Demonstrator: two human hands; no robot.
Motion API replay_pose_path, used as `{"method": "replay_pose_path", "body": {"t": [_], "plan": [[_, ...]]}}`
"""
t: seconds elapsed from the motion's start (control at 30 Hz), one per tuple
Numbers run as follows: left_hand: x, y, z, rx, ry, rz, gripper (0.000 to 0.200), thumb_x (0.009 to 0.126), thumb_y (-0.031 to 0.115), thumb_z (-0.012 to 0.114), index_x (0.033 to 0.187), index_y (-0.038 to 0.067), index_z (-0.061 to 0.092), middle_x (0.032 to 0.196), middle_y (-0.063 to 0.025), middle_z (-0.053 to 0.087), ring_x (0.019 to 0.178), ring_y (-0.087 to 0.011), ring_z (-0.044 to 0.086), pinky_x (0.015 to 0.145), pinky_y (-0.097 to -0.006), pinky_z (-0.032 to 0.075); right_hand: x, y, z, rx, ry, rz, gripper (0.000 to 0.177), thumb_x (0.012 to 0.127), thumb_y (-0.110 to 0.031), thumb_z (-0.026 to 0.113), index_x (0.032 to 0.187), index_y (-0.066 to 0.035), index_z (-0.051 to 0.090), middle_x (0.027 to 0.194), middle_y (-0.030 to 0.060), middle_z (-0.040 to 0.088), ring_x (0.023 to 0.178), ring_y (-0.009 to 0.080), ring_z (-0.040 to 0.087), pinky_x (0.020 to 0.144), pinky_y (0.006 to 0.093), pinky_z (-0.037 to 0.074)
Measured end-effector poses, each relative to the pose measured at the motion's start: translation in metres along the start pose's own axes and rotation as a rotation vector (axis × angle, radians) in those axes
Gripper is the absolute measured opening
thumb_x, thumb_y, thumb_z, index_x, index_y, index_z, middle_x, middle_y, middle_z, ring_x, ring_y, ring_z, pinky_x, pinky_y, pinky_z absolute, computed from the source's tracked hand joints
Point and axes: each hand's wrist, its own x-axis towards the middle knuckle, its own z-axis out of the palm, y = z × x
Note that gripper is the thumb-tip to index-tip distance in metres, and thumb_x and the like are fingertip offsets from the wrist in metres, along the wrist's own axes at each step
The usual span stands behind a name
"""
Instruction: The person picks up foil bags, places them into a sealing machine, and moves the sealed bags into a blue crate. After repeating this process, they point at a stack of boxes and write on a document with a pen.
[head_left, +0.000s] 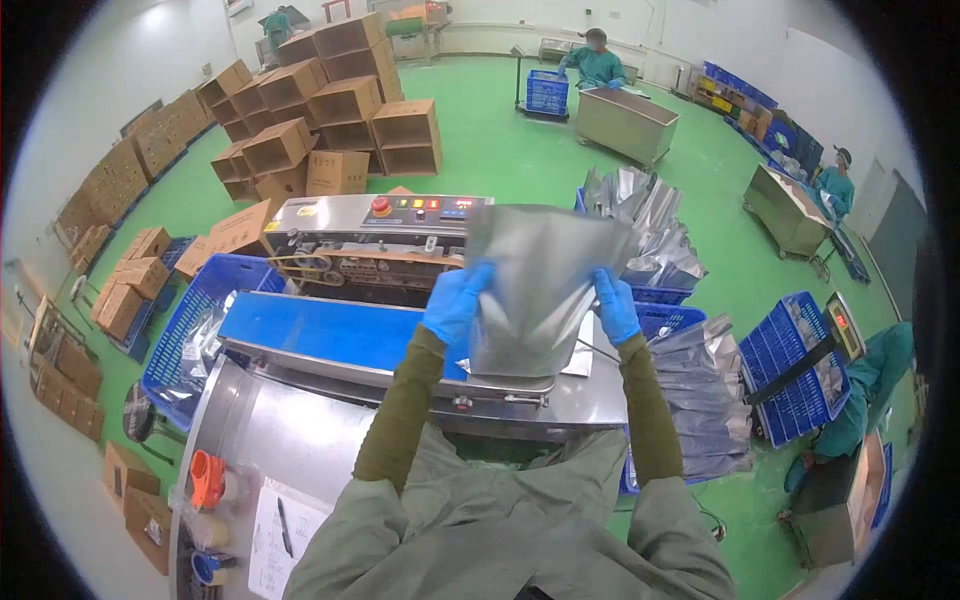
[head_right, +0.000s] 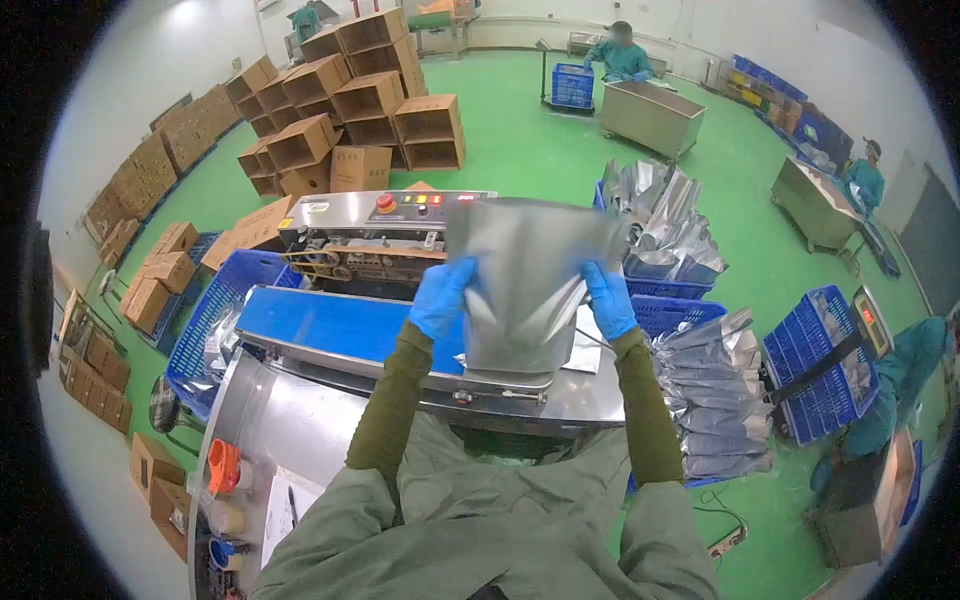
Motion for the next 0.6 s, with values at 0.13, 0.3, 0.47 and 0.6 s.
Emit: {"method": "replay_pose_path", "body": {"t": [0.13, 0.3, 0.47, 0.6], "plan": [[0.005, -0.088, -0.013, -0.258, 0.101, -0.170, 0.038, 0.091, 0.036, 0.048, 0.092, 0.001, 0.061, 0.081, -0.0024, 0.060, 0.073, -0.0084, 0.052, 0.067, -0.0239, 0.043, -0.001, 0.028, 0.014, 0.180, 0.013, 0.013, 0.034, 0.091, -0.034, 0.050, 0.086, -0.002, 0.059, 0.065, -0.0014, 0.051, 0.053, 0.0072, 0.048, 0.046, 0.0222, 0.038], [0.043, -0.171, -0.005, -0.719, -0.026, -0.381, 0.031, 0.088, 0.031, 0.051, 0.092, 0.001, 0.057, 0.080, -0.0155, 0.063, 0.064, -0.0231, 0.061, 0.056, -0.0328, 0.051, -0.006, 0.026, 0.013, 0.240, 0.006, 0.211, 0.034, 0.089, -0.035, 0.052, 0.073, -0.006, 0.057, 0.052, 0.0036, 0.053, 0.041, 0.0110, 0.049, 0.038, 0.0233, 0.038], [0.001, -0.155, -0.001, -0.531, 0.178, -0.677, 0.033, 0.085, 0.034, 0.055, 0.086, 0.002, 0.059, 0.071, -0.0127, 0.061, 0.056, -0.0215, 0.059, 0.047, -0.0339, 0.047, -0.022, 0.061, 0.025, 0.195, 0.017, 0.422, 0.036, 0.088, -0.037, 0.052, 0.071, -0.006, 0.057, 0.051, 0.0043, 0.053, 0.036, 0.0130, 0.048, 0.034, 0.0241, 0.038], [0.005, -0.200, -0.028, -0.573, 0.267, -0.672, 0.037, 0.085, 0.037, 0.055, 0.084, 0.001, 0.061, 0.068, -0.0100, 0.059, 0.055, -0.0202, 0.058, 0.047, -0.0317, 0.046, -0.017, 0.065, 0.051, 0.194, -0.028, 0.438, 0.036, 0.088, -0.037, 0.052, 0.071, -0.006, 0.057, 0.051, 0.0048, 0.053, 0.035, 0.0135, 0.048, 0.033, 0.0247, 0.039]]}}
